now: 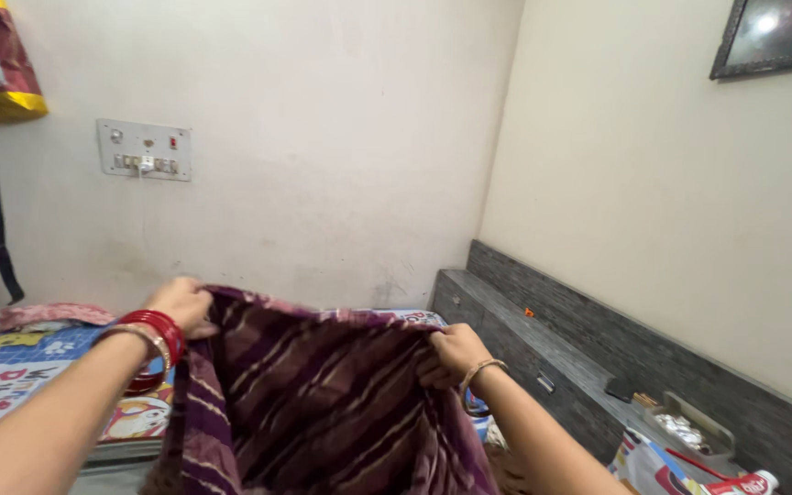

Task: The person folds several garments on a bed and places them into an open suitcase. They handle a dark blue patterned top, a maroon top, a white shirt, and a purple patterned scarf, folding each by hand and arranging them inside the suitcase.

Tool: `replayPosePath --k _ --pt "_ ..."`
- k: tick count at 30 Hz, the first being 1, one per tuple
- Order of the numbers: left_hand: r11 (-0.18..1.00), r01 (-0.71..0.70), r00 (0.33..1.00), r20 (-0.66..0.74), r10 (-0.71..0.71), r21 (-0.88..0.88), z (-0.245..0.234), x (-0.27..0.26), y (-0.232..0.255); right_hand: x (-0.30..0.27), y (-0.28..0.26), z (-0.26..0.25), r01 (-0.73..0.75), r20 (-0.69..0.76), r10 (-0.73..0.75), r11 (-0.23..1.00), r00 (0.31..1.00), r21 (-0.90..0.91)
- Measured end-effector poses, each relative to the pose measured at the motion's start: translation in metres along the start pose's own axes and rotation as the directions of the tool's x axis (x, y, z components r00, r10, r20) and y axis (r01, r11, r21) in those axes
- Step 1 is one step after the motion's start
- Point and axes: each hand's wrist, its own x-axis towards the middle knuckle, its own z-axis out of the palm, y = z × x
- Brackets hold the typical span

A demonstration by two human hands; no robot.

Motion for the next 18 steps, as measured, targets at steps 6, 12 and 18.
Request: replayPosePath --k 6,12,18 --pt "0.842 -0.164 0.962 -0.107 0.253 0.514 0.103 0.071 0.018 0.039 0.034 -0.004 0.332 -0.287 -0.461 0.855 0.840 -0.399" --pt "0.881 -0.471 0.862 -0.239 0.446 -0.054 0.163 0.074 0.153 0.014 -0.020 -0.075 0.324 -0.353 -0.820 0.519 0.451 -0.791" --pt "0.666 -0.286 0.950 -0.115 0.289 -0.689 0.170 0.067 0.167 -0.043 -0.045 -0.113 0.137 -0.420 -0.738 0.562 0.529 -0.815"
